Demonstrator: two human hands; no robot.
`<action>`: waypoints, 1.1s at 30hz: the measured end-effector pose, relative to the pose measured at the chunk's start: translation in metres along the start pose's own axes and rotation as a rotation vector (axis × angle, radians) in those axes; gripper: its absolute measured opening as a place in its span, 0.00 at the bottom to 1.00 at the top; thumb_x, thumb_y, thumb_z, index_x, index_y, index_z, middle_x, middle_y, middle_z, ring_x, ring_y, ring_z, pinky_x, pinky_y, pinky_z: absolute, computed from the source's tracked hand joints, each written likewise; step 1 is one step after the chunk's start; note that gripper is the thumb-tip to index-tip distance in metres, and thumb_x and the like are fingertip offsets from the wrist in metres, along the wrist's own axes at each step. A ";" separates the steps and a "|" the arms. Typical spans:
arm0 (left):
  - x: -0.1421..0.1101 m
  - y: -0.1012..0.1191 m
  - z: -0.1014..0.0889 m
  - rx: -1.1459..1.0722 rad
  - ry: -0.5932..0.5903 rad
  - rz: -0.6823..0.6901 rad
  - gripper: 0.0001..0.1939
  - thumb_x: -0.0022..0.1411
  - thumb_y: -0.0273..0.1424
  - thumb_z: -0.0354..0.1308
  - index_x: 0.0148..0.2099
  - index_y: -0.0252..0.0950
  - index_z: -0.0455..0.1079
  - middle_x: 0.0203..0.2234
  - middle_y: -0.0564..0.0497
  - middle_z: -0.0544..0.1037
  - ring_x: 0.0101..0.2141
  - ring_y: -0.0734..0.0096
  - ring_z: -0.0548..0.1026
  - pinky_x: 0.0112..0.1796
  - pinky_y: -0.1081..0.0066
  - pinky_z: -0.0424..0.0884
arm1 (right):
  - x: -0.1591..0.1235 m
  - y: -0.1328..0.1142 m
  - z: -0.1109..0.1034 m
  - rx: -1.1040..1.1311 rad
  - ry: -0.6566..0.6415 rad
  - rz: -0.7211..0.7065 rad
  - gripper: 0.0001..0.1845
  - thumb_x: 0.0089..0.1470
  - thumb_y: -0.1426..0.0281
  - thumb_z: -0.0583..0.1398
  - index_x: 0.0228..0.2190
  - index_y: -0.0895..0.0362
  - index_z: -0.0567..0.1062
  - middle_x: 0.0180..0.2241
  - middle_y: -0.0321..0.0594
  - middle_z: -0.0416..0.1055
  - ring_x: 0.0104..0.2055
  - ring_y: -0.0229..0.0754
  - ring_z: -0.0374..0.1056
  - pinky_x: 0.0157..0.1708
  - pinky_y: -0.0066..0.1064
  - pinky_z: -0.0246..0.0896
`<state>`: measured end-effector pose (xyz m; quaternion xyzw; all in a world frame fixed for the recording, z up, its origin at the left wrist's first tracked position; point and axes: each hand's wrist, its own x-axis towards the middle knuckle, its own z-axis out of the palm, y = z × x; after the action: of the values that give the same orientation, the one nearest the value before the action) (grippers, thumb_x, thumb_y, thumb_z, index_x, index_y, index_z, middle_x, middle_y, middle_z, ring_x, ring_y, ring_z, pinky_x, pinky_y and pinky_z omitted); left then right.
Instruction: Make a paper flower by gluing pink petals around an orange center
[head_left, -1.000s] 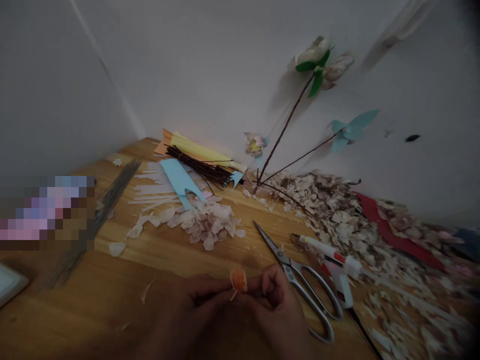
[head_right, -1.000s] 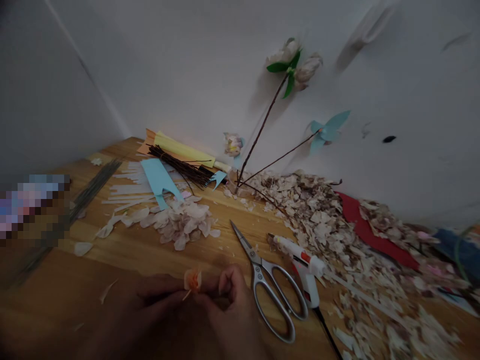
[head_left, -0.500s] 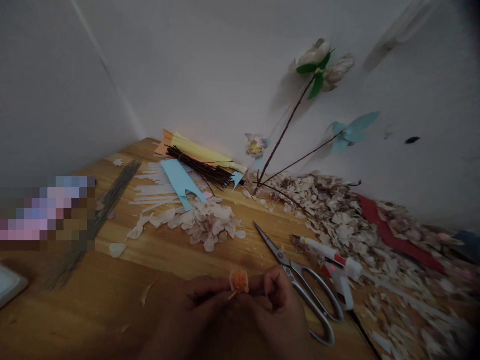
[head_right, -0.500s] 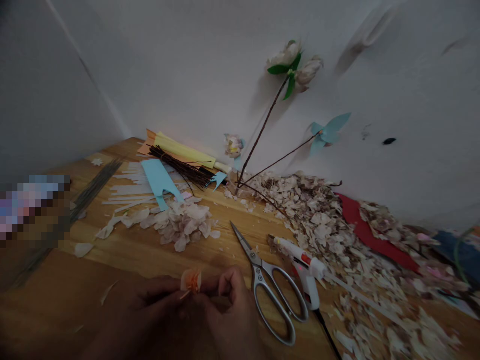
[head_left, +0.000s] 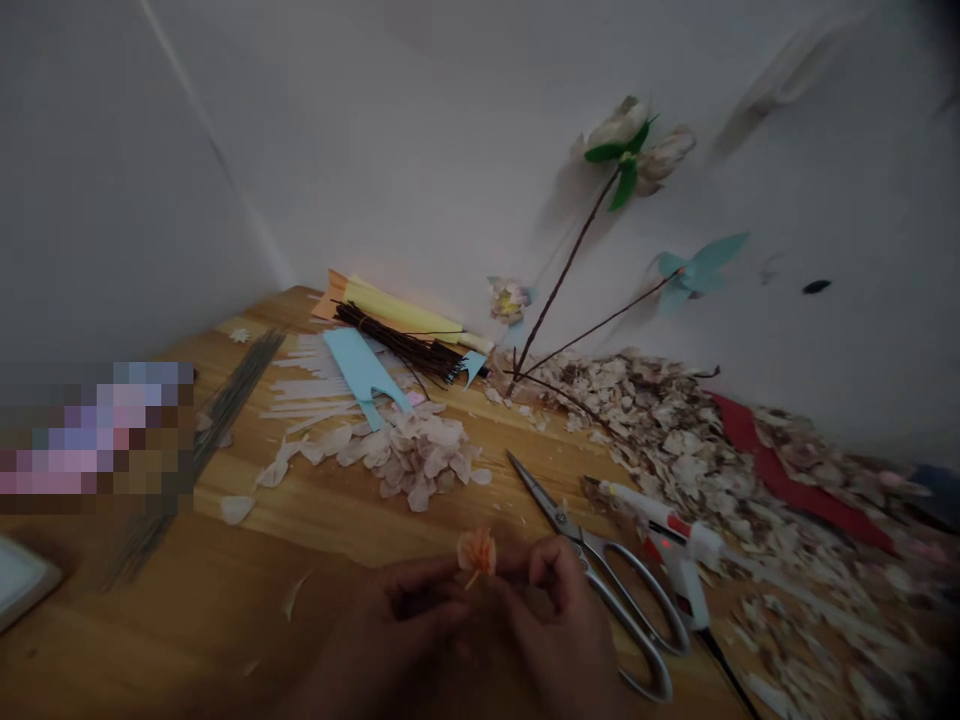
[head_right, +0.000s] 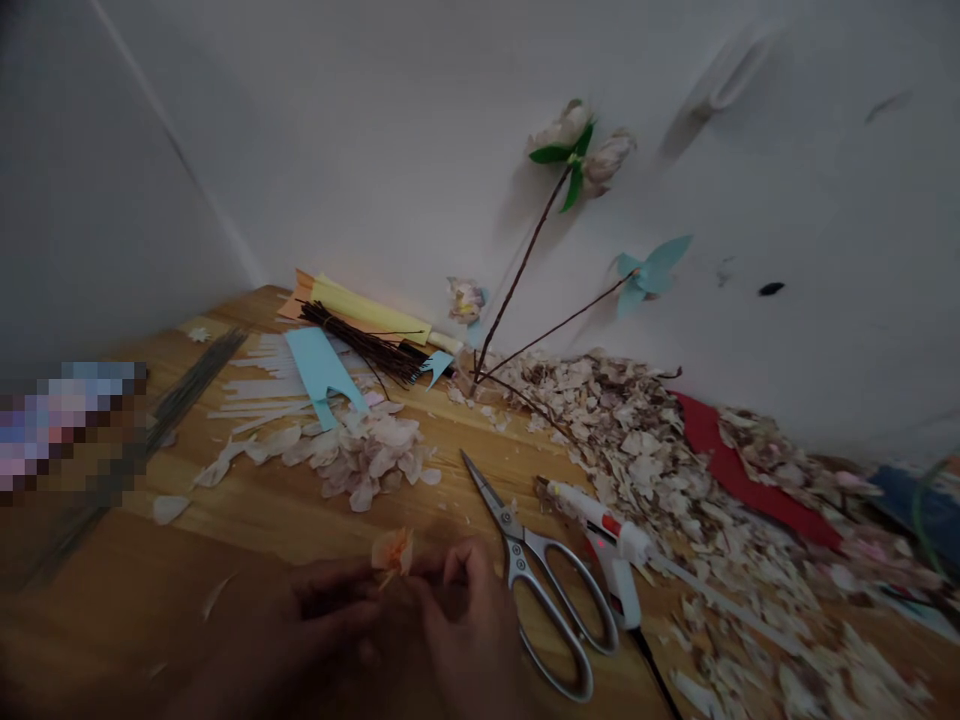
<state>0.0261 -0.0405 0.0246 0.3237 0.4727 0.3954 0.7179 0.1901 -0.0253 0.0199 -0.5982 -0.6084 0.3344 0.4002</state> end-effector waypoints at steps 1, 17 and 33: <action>0.002 0.000 -0.003 0.029 0.061 0.038 0.16 0.46 0.32 0.64 0.41 0.41 0.76 0.27 0.53 0.79 0.25 0.71 0.74 0.28 0.72 0.68 | 0.002 0.001 -0.002 -0.096 -0.004 -0.036 0.12 0.44 0.67 0.58 0.21 0.50 0.56 0.22 0.35 0.71 0.26 0.44 0.69 0.26 0.34 0.63; 0.026 0.050 -0.044 0.248 0.469 0.462 0.20 0.46 0.36 0.60 0.42 0.35 0.66 0.36 0.49 0.72 0.32 0.68 0.72 0.35 0.65 0.71 | 0.004 0.011 0.002 -0.569 -0.120 -0.407 0.06 0.51 0.76 0.54 0.26 0.53 0.63 0.23 0.35 0.71 0.23 0.40 0.68 0.22 0.28 0.59; 0.027 0.059 -0.052 0.311 0.619 0.575 0.17 0.42 0.34 0.59 0.37 0.38 0.64 0.31 0.53 0.70 0.33 0.66 0.71 0.37 0.65 0.69 | -0.002 0.006 0.001 -0.488 -0.272 -0.306 0.15 0.46 0.84 0.48 0.32 0.54 0.65 0.31 0.39 0.71 0.34 0.44 0.69 0.32 0.34 0.62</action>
<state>-0.0316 0.0164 0.0446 0.4124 0.6099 0.5813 0.3464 0.1919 -0.0267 0.0135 -0.5282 -0.8014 0.1913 0.2055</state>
